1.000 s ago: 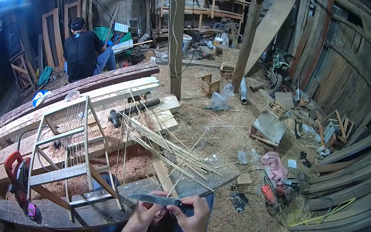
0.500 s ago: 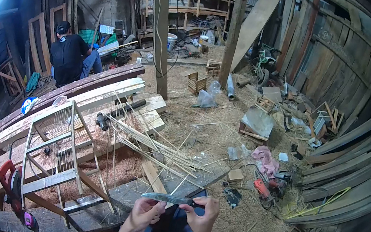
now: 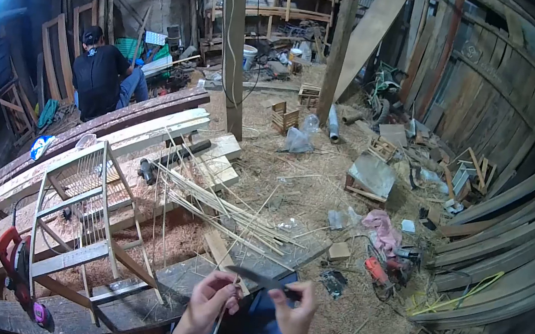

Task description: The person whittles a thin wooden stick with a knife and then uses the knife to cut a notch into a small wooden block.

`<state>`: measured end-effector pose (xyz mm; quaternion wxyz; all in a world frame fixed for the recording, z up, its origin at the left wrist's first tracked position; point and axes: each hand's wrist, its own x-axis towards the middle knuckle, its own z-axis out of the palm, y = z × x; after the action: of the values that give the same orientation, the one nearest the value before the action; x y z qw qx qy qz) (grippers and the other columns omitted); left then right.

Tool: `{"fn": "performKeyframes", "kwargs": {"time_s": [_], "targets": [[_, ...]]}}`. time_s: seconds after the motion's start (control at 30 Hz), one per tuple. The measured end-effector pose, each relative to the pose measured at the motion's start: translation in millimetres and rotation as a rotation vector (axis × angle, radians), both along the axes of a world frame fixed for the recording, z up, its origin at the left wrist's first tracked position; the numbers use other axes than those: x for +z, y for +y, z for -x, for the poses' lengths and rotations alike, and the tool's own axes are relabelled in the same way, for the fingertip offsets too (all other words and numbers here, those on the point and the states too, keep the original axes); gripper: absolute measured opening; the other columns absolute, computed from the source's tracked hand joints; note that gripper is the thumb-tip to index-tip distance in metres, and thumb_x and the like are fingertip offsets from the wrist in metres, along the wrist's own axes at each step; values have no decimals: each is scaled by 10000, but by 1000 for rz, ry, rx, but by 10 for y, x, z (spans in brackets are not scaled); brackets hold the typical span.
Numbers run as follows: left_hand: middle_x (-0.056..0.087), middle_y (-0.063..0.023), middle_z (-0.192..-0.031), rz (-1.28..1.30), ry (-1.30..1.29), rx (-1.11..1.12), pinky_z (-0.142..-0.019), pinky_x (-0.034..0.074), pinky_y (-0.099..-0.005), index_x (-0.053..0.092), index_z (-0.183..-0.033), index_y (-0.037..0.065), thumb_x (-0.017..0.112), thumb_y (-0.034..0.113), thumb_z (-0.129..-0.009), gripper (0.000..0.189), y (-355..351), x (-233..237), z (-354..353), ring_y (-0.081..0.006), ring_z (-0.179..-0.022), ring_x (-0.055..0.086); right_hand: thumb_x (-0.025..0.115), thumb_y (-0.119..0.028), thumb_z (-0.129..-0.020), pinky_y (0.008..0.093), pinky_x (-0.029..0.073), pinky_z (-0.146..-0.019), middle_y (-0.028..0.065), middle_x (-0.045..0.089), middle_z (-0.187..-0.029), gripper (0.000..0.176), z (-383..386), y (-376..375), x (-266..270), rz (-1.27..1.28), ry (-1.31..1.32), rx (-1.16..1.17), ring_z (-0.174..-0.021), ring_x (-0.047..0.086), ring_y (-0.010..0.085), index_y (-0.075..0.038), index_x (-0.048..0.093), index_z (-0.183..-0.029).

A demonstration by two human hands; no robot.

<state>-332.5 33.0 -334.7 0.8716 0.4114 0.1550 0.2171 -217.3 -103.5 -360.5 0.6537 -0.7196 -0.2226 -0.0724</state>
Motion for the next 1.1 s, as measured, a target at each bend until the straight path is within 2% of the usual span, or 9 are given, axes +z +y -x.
{"fn": "performKeyframes", "kwargs": {"time_s": [0.23, 0.5, 0.57, 0.63, 0.7, 0.8, 0.87, 0.9, 1.1], "targets": [[669, -47, -876, -117, 97, 41, -570, 424, -233, 654, -1086, -43, 643, 44, -979, 138, 34, -93, 89, -60, -672, 533, 909, -404, -695, 357, 487, -644, 67, 651, -771, 488, 204, 241, 80, 154, -85, 156, -709, 621, 247, -56, 589, -815], [638, -2, -816, -489, 93, 182, -607, 446, -214, 646, -1045, -48, 631, 24, -962, 111, -16, 44, 114, -38, -700, 548, 924, -395, -668, 346, 470, -678, 52, 636, -792, 504, 139, 278, -91, 147, -302, 95, -739, 603, 220, -72, 570, -823], [688, -64, -927, -450, 91, 163, -748, 503, -230, 667, -1028, -45, 678, 30, -929, 125, 31, -25, 128, -89, -818, 630, 925, -405, -677, 325, 469, -668, 60, 607, -801, 536, 52, 254, -200, 163, -392, 66, -731, 599, 194, -64, 544, -837], [668, -35, -873, -444, 128, 168, -691, 480, -216, 657, -1025, -50, 667, 28, -937, 119, 66, -1, 184, -62, -776, 602, 897, -416, -728, 311, 454, -667, 47, 570, -799, 519, -80, 174, -307, 138, -457, -72, -709, 550, 178, -61, 535, -841], [660, -12, -831, -445, 178, 162, -655, 463, -195, 655, -1038, -56, 666, 42, -945, 135, 99, 160, 354, -37, -754, 591, 852, -436, -802, 283, 384, -621, 6, 520, -755, 511, -343, -60, -361, -115, 52, -486, -710, 469, 123, -57, 516, -868], [660, -16, -842, -383, 218, 251, -669, 470, -201, 655, -1078, -45, 648, 45, -961, 148, 123, 225, 389, -46, -763, 598, 796, -448, -864, 278, 373, -637, -4, 427, -794, 514, -361, -466, -328, 55, 36, -384, -729, 419, 113, -58, 463, -874], [630, -7, -814, -370, 187, 182, -633, 446, -201, 644, -1110, -38, 622, 79, -992, 168, 169, 219, 260, -45, -715, 557, 790, -440, -874, 269, 364, -643, -4, 410, -827, 515, -200, -319, -172, -24, 18, -305, -749, 424, 103, -63, 439, -896], [575, -24, -771, -361, 154, 147, -558, 389, -222, 612, -1115, -35, 592, 119, -1021, 181, 149, 155, 187, -64, -643, 488, 818, -474, -835, 275, 378, -618, -19, 429, -810, 549, -158, -238, -109, -43, 15, -298, -721, 409, 96, -54, 467, -888], [606, -75, -802, -63, 25, 45, -537, 377, -204, 610, -1091, -41, 605, 69, -1003, 141, 90, 9, 95, -75, -650, 502, 889, -448, -737, 316, 477, -678, 66, 589, -794, 528, 117, 140, 5, 4, -26, 38, -741, 595, 189, -34, 582, -855]]}}
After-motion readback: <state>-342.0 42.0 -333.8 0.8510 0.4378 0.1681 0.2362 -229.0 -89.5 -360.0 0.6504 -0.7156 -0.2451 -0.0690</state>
